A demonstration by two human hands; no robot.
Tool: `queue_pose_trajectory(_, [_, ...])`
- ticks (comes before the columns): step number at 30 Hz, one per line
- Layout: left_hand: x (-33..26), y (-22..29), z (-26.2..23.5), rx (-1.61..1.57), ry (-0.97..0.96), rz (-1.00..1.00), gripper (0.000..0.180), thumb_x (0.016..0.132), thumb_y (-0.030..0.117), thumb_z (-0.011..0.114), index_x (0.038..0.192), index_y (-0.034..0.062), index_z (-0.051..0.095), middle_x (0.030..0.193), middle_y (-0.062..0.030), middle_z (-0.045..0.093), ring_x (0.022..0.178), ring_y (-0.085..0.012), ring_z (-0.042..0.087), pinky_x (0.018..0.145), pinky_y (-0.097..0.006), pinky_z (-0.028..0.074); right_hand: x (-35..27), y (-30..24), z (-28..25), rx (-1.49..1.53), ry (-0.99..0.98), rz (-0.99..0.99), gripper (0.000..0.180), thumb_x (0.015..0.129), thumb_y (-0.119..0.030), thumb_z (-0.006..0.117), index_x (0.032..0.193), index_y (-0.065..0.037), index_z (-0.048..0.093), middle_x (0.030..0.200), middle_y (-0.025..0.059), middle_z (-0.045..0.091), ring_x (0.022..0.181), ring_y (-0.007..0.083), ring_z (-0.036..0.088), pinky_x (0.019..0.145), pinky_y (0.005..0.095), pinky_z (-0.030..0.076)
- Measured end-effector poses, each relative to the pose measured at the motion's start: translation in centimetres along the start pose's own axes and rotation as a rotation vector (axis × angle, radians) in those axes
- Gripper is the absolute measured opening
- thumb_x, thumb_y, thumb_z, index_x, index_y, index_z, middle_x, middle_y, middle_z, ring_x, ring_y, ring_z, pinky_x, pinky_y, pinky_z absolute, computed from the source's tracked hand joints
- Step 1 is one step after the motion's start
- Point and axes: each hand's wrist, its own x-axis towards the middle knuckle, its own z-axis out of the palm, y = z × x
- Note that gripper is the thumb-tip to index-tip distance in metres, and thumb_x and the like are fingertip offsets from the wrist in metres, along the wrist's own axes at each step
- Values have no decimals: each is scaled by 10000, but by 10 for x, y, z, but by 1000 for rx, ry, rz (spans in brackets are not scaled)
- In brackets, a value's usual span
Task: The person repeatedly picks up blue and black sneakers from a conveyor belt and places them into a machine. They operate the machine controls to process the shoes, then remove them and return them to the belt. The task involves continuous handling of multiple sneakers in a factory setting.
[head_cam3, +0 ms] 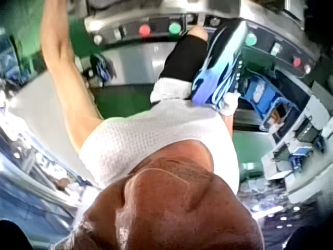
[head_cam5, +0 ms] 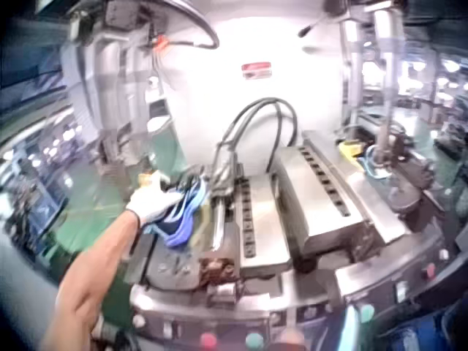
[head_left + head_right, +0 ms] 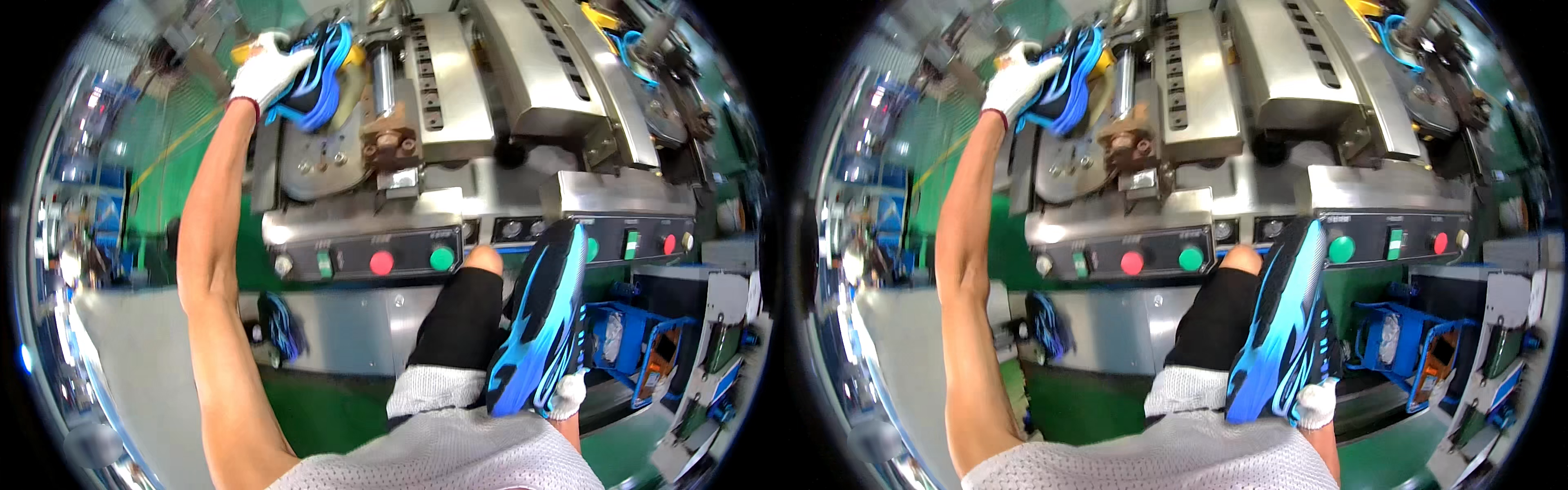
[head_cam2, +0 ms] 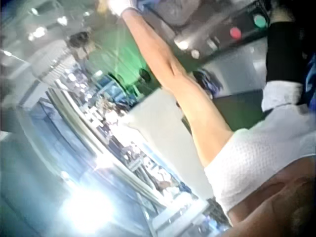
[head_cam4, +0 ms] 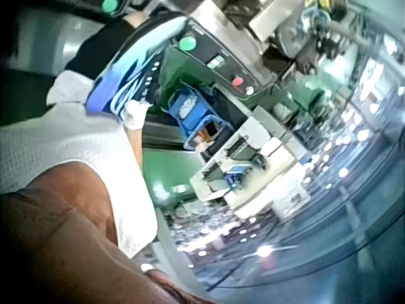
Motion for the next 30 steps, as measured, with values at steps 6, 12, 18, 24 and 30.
queue_pose_trajectory(6, [-209, -4, -108, -294, 260, 4, 626, 844, 289, 860, 1326, -47, 644, 1292, -192, 706, 1206, -262, 671, 1057, -388, 517, 13, -23, 74, -175, 4, 35, 477, 857, 51, 742, 1209, -90, 452, 1057, 67, 606, 895, 168, 639, 800, 330, 564])
queue_pose_trajectory(12, [-449, -59, -98, -295, 120, -190, 500, 734, 116, 860, 1160, 9, 622, 1168, -185, 666, 1085, -339, 682, 956, -415, 554, 61, -38, 201, -271, -139, -22, 196, 936, 2, 702, 1014, -44, 529, 887, 26, 627, 777, 117, 645, 731, 292, 564])
queue_pose_trajectory(18, [-572, -119, -13, -174, -117, -490, 543, 727, 233, 882, 1189, 84, 637, 1144, -142, 644, 1029, -387, 670, 864, -503, 538, 171, -31, 393, -425, -366, -180, 267, 939, -105, 754, 1162, 11, 663, 1082, 128, 749, 918, 196, 748, 840, 358, 624])
queue_pose_trajectory(24, [-595, -136, 35, -263, -28, -364, 665, 682, 167, 916, 1270, 104, 614, 1309, -159, 602, 1171, -398, 628, 953, -499, 538, 339, -26, 529, -959, -303, -36, 257, 849, -261, 839, 1076, -161, 771, 992, 19, 724, 791, 166, 634, 657, 363, 484])
queue_pose_trajectory(30, [-607, -151, 42, -405, -39, -365, 667, 700, 98, 903, 1289, 82, 592, 1424, -195, 579, 1209, -420, 634, 993, -489, 547, 446, 86, 546, -1816, 86, -658, 483, 809, -319, 758, 1160, 13, 776, 1253, 227, 746, 1159, 327, 726, 973, 395, 568])
